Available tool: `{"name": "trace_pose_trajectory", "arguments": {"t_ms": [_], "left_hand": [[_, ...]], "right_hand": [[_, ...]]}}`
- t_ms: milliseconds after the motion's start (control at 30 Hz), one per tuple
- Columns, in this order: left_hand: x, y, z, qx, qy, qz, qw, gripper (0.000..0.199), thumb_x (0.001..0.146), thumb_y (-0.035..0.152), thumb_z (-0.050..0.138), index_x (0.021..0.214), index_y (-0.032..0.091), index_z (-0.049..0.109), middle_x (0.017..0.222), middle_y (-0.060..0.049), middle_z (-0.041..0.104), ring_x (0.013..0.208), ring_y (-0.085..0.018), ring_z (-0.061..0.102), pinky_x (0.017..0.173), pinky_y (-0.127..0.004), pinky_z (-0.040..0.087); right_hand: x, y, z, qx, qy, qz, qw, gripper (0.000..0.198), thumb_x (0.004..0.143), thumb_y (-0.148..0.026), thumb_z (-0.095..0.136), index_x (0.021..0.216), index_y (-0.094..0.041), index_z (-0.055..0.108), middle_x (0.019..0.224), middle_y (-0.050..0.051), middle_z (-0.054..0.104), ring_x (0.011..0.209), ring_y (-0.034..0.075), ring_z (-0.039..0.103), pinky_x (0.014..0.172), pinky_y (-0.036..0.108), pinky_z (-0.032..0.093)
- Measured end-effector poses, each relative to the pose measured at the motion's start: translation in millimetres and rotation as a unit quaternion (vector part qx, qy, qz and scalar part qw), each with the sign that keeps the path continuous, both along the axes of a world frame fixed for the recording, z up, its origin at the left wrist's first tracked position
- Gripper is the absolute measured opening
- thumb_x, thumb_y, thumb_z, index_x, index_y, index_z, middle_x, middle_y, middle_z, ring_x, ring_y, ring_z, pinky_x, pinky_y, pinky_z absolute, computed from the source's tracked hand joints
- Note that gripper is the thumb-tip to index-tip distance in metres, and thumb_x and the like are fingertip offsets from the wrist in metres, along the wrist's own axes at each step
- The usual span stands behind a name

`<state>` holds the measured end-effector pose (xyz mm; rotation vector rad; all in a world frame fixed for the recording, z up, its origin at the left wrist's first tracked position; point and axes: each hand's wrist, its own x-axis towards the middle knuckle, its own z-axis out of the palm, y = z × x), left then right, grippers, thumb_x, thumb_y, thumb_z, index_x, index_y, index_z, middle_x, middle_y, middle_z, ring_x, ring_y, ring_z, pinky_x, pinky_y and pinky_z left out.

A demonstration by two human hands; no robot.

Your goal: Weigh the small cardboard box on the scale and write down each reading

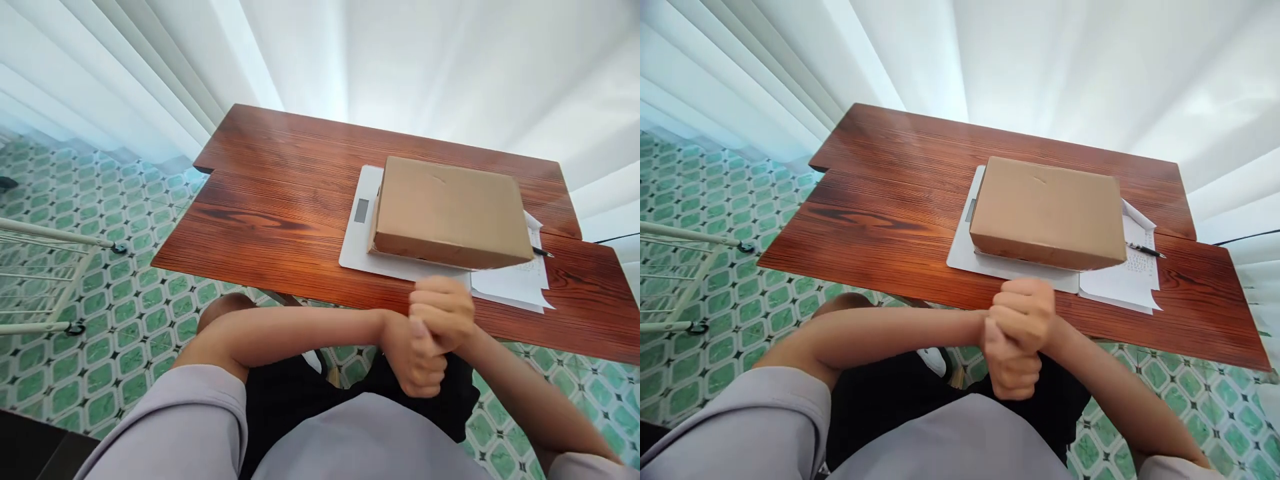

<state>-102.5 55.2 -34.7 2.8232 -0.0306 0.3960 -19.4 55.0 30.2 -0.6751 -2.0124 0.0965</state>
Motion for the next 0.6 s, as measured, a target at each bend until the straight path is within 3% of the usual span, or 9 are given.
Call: {"name": "trace_pose_trajectory", "arguments": {"t_ms": [33, 67, 100, 200, 300, 367, 433, 500, 600], "left_hand": [[-5, 9, 7.5, -0.004, -0.032, -0.124, 0.992, 0.031, 0.091, 0.045, 0.051, 0.063, 0.031, 0.052, 0.068, -0.004, 0.054, 0.060, -0.018, 0.055, 0.057, -0.036, 0.051], [-12, 17, 15.7, -0.001, -0.060, -0.198, 0.978, 0.031, 0.093, 0.040, 0.049, 0.063, 0.031, 0.052, 0.067, -0.002, 0.055, 0.059, -0.017, 0.054, 0.056, -0.033, 0.050], [-19, 25, 24.0, 0.012, -0.089, -0.218, 0.972, 0.034, 0.097, 0.038, 0.047, 0.064, 0.029, 0.050, 0.067, 0.000, 0.056, 0.057, -0.015, 0.053, 0.051, -0.031, 0.046], [-40, 39, 47.1, 0.176, -0.339, -0.032, 0.924, 0.032, 0.095, 0.030, 0.049, 0.064, 0.024, 0.046, 0.059, 0.003, 0.050, 0.048, -0.013, 0.044, 0.044, -0.031, 0.034], [-54, 41, 63.8, 0.196, -0.437, 0.187, 0.858, 0.015, 0.088, 0.020, 0.047, 0.075, 0.025, 0.053, 0.063, 0.003, 0.058, 0.057, -0.014, 0.054, 0.057, -0.030, 0.044], [-58, 39, 70.3, 0.139, -0.450, 0.303, 0.829, 0.017, 0.089, 0.018, 0.046, 0.095, 0.025, 0.060, 0.078, -0.001, 0.068, 0.077, -0.018, 0.063, 0.077, -0.034, 0.051], [-59, 38, 73.3, 0.062, -0.447, 0.396, 0.800, 0.026, 0.094, 0.022, 0.046, 0.117, 0.022, 0.060, 0.104, -0.007, 0.070, 0.102, -0.021, 0.063, 0.097, -0.040, 0.049], [-58, 39, 73.4, -0.049, -0.425, 0.460, 0.778, 0.037, 0.098, 0.028, 0.047, 0.134, 0.022, 0.053, 0.131, -0.010, 0.062, 0.125, -0.023, 0.055, 0.111, -0.042, 0.041], [-54, 45, 71.2, -0.259, -0.380, 0.492, 0.739, 0.053, 0.102, 0.040, 0.045, 0.152, 0.026, 0.037, 0.155, -0.008, 0.042, 0.145, -0.022, 0.039, 0.120, -0.039, 0.033]], "right_hand": [[10, -3, 0, 0.024, 0.019, -0.048, 0.998, 0.033, 0.088, -0.013, 0.040, 0.063, -0.023, 0.022, 0.052, -0.004, 0.024, 0.047, 0.013, 0.018, 0.052, 0.034, 0.015], [19, -7, 0, 0.046, 0.054, -0.108, 0.992, 0.035, 0.090, -0.014, 0.039, 0.062, -0.023, 0.021, 0.052, -0.004, 0.024, 0.047, 0.013, 0.018, 0.053, 0.034, 0.016], [27, -10, -2, 0.061, 0.091, -0.168, 0.980, 0.037, 0.093, -0.016, 0.039, 0.062, -0.023, 0.021, 0.051, -0.004, 0.023, 0.046, 0.013, 0.019, 0.053, 0.034, 0.018], [46, -15, -5, 0.078, 0.189, -0.344, 0.916, 0.039, 0.098, -0.026, 0.036, 0.061, -0.024, 0.024, 0.053, -0.003, 0.025, 0.047, 0.015, 0.027, 0.055, 0.034, 0.024], [60, -18, -2, 0.077, 0.242, -0.455, 0.854, 0.034, 0.099, -0.031, 0.038, 0.065, -0.024, 0.037, 0.062, 0.000, 0.039, 0.063, 0.020, 0.044, 0.066, 0.037, 0.036], [67, -21, 1, 0.052, 0.257, -0.484, 0.835, 0.022, 0.096, -0.030, 0.044, 0.077, -0.023, 0.052, 0.078, 0.004, 0.052, 0.083, 0.023, 0.054, 0.076, 0.039, 0.042], [72, -23, 1, -0.006, 0.262, -0.492, 0.830, 0.016, 0.094, -0.029, 0.049, 0.100, -0.022, 0.062, 0.103, 0.008, 0.060, 0.105, 0.027, 0.056, 0.085, 0.041, 0.046], [76, -24, -3, -0.079, 0.277, -0.476, 0.831, 0.033, 0.094, -0.032, 0.051, 0.125, -0.022, 0.059, 0.129, 0.011, 0.058, 0.122, 0.028, 0.053, 0.095, 0.044, 0.046], [80, -21, -12, -0.190, 0.327, -0.418, 0.826, 0.051, 0.098, -0.042, 0.047, 0.146, -0.023, 0.046, 0.151, 0.013, 0.047, 0.140, 0.027, 0.045, 0.114, 0.049, 0.037]]}}
